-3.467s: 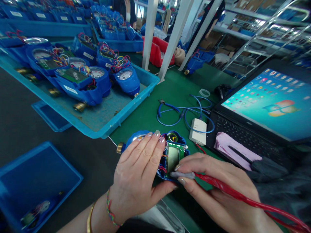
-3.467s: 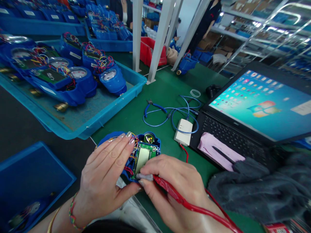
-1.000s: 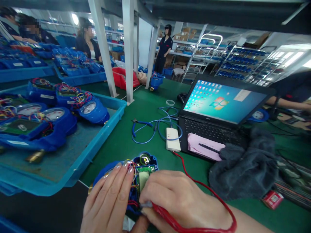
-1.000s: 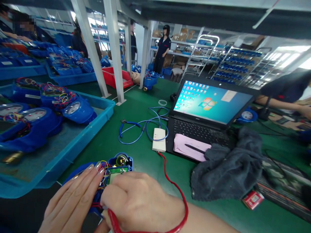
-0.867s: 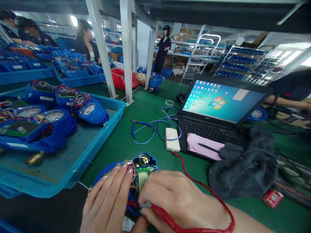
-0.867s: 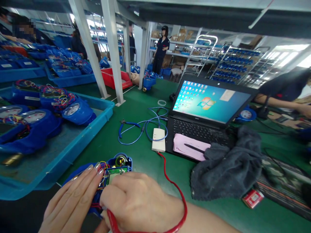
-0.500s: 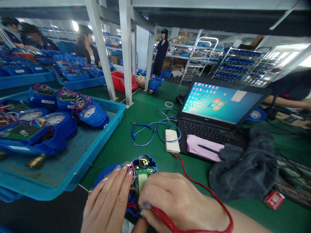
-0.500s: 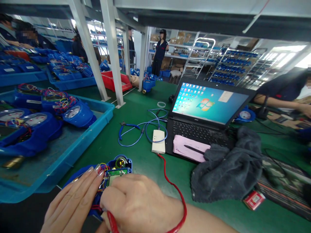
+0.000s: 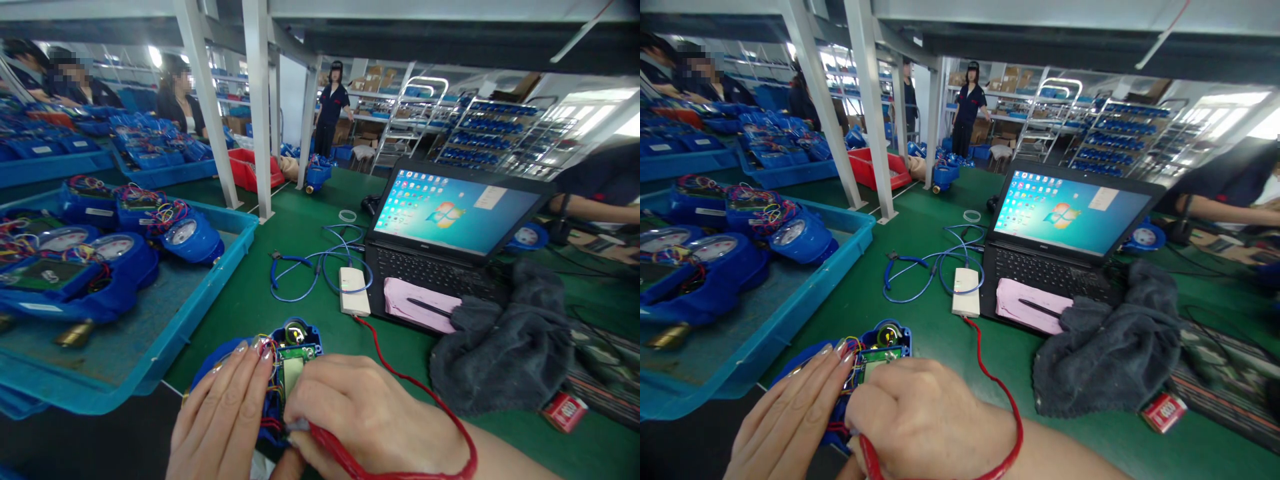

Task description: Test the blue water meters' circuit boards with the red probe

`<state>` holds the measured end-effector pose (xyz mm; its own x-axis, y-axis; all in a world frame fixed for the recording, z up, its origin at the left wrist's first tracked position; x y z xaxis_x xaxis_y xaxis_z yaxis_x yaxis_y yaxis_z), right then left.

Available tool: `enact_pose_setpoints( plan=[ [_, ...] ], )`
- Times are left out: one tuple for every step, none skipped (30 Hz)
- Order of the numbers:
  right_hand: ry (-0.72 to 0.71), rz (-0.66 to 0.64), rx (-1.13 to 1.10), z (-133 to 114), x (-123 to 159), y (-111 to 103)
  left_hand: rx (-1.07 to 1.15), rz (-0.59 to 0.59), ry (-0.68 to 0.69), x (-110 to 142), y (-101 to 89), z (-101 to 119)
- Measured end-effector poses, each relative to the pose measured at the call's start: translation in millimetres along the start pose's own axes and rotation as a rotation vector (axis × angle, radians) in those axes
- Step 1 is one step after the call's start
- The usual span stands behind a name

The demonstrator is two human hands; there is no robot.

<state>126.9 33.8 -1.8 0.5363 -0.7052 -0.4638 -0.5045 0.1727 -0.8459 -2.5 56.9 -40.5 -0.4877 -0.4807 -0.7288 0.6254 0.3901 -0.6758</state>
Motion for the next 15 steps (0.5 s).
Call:
enact_pose_setpoints(
  plan=[
    [0.005, -0.001, -0.002, 0.2, 0.2, 0.0, 0.002, 0.001, -0.008, 0.2, 0.2, -0.1],
    [0.01, -0.002, -0.005, 0.5, 0.4, -0.1, 0.005, 0.0, -0.008, 0.3, 0.4, 0.0],
    [0.013, -0.002, -0.007, 0.8, 0.4, -0.4, 0.005, -0.003, -0.008, 0.3, 0.8, -0.1],
    [0.014, -0.004, -0.01, 1.0, 0.3, -0.6, 0.003, -0.004, -0.004, 0.1, 0.9, -0.1],
    [0.012, -0.004, -0.011, 1.1, 0.2, -1.0, 0.001, -0.005, 0.0, -0.1, 1.1, -0.4],
    [0.009, 0.0, -0.01, 1.1, 0.0, -1.5, -0.001, -0.007, 0.009, -0.4, 1.2, -0.4],
    [0.004, 0.002, -0.009, 1.0, -0.2, -1.9, -0.003, -0.006, 0.019, -0.7, 1.1, -0.5],
    [0.0, 0.008, -0.01, 0.8, -0.3, -2.3, -0.005, -0.007, 0.023, -0.8, 0.9, -0.8],
    [-0.005, 0.014, -0.009, 0.5, -0.3, -2.5, -0.004, -0.005, 0.026, -0.8, 0.5, -1.1],
    [-0.008, 0.016, -0.008, 0.2, -0.2, -2.4, -0.001, -0.001, 0.027, -0.7, -0.1, -1.3],
    [-0.008, 0.016, -0.004, 0.1, -0.1, -2.2, 0.001, -0.002, 0.027, -0.5, -0.4, -1.5],
    [-0.006, 0.015, -0.001, 0.0, 0.1, -1.9, 0.001, 0.0, 0.029, -0.2, -0.8, -1.5],
    [-0.003, 0.013, 0.005, 0.0, 0.2, -1.8, 0.0, -0.001, 0.033, 0.0, -0.8, -1.3],
    [-0.003, 0.014, 0.01, 0.0, 0.2, -1.8, -0.002, -0.005, 0.037, 0.1, -0.5, -1.0],
    [-0.003, 0.011, 0.013, 0.0, 0.2, -1.7, -0.005, -0.005, 0.041, 0.1, -0.3, -0.7]
  ],
)
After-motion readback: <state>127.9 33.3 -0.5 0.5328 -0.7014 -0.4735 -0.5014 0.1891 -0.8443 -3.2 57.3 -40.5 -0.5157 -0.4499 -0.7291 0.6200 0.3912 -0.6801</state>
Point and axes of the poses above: each hand's wrist, its own x-axis away from the middle knuckle, its own y-axis out of the palm, z = x × y, the point moved 5 cm from there along -x, towards the middle knuckle, and after that the axes turned 7 degrees about -y, right-handed, at the moved point
